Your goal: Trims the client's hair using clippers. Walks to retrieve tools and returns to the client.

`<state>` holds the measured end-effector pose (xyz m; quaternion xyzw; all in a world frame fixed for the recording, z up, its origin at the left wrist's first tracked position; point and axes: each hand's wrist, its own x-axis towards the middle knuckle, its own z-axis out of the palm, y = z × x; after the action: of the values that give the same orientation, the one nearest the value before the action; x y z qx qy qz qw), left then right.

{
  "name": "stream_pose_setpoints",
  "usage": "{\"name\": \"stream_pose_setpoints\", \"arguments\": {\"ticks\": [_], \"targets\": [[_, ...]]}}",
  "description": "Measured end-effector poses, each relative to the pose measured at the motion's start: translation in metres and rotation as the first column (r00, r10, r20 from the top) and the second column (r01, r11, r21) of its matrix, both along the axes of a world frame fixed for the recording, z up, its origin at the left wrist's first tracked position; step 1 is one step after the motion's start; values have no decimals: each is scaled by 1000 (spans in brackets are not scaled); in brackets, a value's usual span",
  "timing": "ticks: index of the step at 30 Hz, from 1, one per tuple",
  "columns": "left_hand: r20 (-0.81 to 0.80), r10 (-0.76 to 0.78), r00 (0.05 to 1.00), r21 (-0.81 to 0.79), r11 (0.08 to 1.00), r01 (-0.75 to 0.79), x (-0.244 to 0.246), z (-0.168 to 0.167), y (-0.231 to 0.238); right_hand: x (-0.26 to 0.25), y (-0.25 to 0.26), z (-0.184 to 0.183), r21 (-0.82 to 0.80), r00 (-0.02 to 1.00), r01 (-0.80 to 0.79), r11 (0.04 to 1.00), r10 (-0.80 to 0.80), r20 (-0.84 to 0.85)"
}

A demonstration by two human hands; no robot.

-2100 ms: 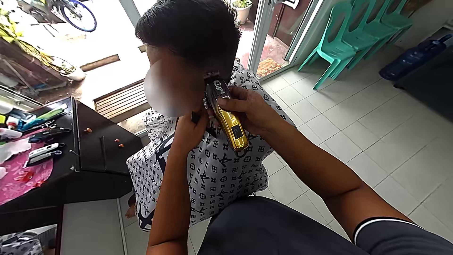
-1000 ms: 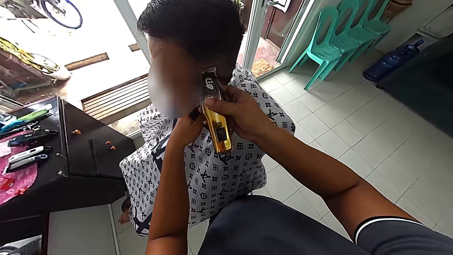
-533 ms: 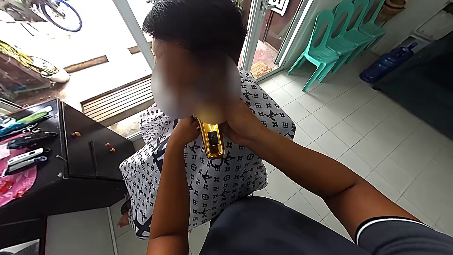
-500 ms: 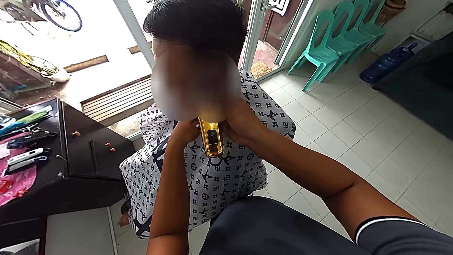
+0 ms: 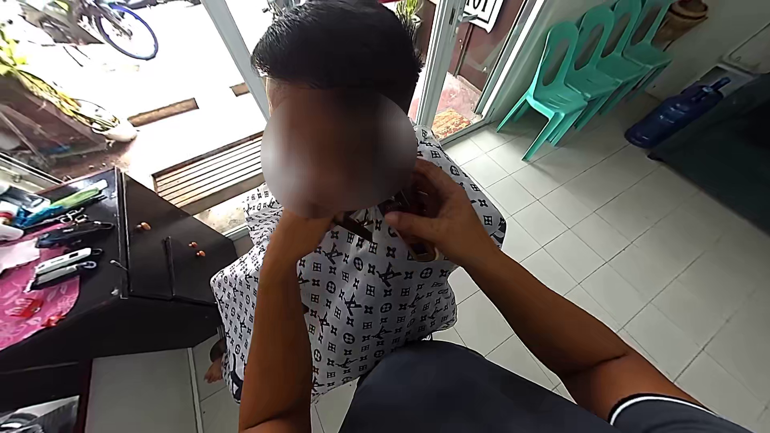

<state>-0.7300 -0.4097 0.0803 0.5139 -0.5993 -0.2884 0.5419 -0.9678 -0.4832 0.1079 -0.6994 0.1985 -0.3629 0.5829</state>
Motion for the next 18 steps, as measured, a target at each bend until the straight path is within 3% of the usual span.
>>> {"name": "stream_pose_setpoints", "arguments": {"ticks": [1,3,5,7,10,14,18], "targets": [[-145,-11,989,-55,998,3,5,9,5,-13,-3,-7,44,1000,-6,999,5,21],[-440,-110,891,-159,986,43,15,31,11,-31,-10,-20,348,979,-110,931,42,197],[-584,-133,800,-177,984,35,18,53,7,-41,-12,-29,580,937,-249,775,41,348],[-632,11,775,-72,995,-72,16,68,-2,-47,-12,-35,683,930,-289,671,27,367],[-508,238,828,65,969,-239,17,73,-9,-55,-14,-47,661,960,-240,711,76,268],[-569,277,775,15,945,-326,4,78,-14,-53,-17,-52,562,963,-233,794,107,248],[-472,369,801,91,924,-372,5,74,-6,-54,-25,-50,448,953,-258,856,149,263]]}}
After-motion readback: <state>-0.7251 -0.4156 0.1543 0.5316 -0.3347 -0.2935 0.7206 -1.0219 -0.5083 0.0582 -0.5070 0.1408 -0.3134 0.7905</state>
